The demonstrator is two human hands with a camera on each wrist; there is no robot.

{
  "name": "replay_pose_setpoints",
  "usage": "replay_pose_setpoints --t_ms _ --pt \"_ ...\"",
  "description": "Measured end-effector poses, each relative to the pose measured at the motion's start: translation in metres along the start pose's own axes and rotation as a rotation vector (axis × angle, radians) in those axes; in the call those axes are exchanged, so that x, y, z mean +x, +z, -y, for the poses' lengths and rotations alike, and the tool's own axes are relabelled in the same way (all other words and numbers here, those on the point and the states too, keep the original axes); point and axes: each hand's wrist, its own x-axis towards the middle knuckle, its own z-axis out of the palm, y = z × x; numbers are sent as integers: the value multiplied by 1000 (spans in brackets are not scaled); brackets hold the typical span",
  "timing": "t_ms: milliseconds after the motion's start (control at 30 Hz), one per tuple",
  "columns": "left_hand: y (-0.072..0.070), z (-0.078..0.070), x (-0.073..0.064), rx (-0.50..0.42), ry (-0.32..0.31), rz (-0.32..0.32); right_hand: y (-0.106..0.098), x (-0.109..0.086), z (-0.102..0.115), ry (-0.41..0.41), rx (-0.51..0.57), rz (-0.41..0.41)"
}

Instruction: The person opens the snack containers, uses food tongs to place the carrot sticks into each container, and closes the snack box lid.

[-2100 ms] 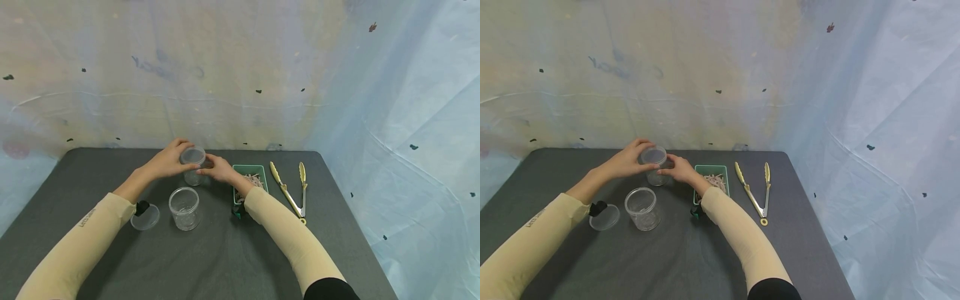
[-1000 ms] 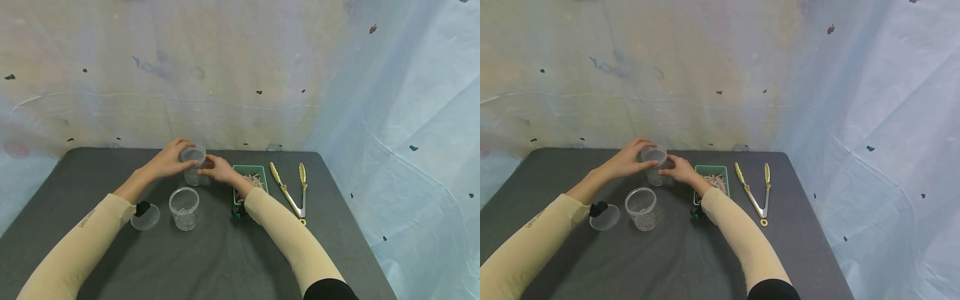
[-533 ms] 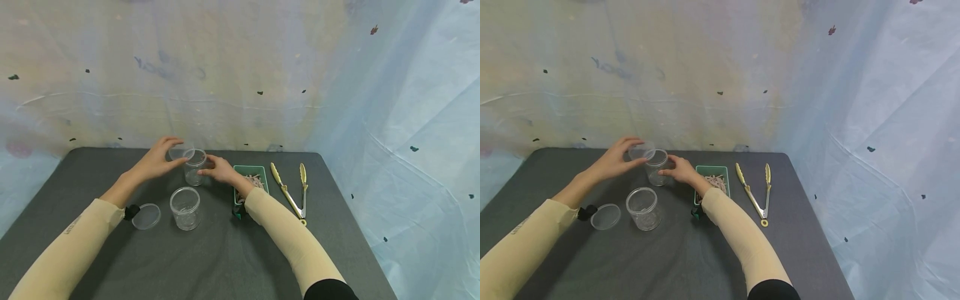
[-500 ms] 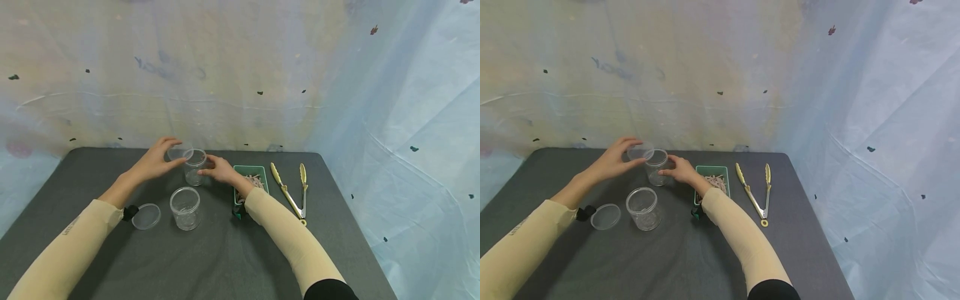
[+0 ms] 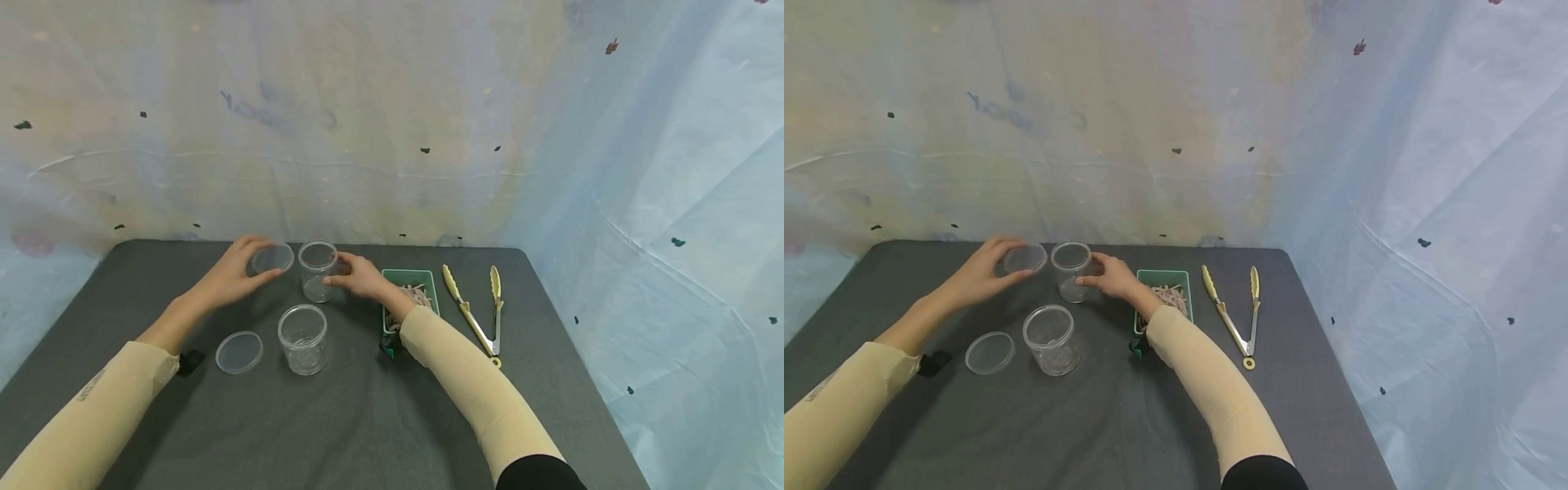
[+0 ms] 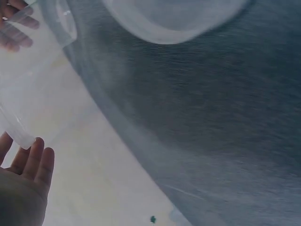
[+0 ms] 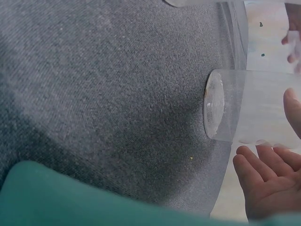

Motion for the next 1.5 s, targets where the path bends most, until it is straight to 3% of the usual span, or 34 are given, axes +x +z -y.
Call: replay_pose_setpoints --t_ms 533,767,1067,1233,1500 --pt "16 30 -19 158 -30 225 2 -3 2 6 -10 -7" --pt "20 39 -22 185 -20 255 3 -5 3 24 -26 -7" --pt "21 37 -23 176 -21 312 1 -9 7 29 -52 8" --pt "16 33 -25 159 -17 304 -5 -12 15 22 -35 -10" --pt "2 20 -33 143 4 215 -19 -31 28 -10 7 -59"
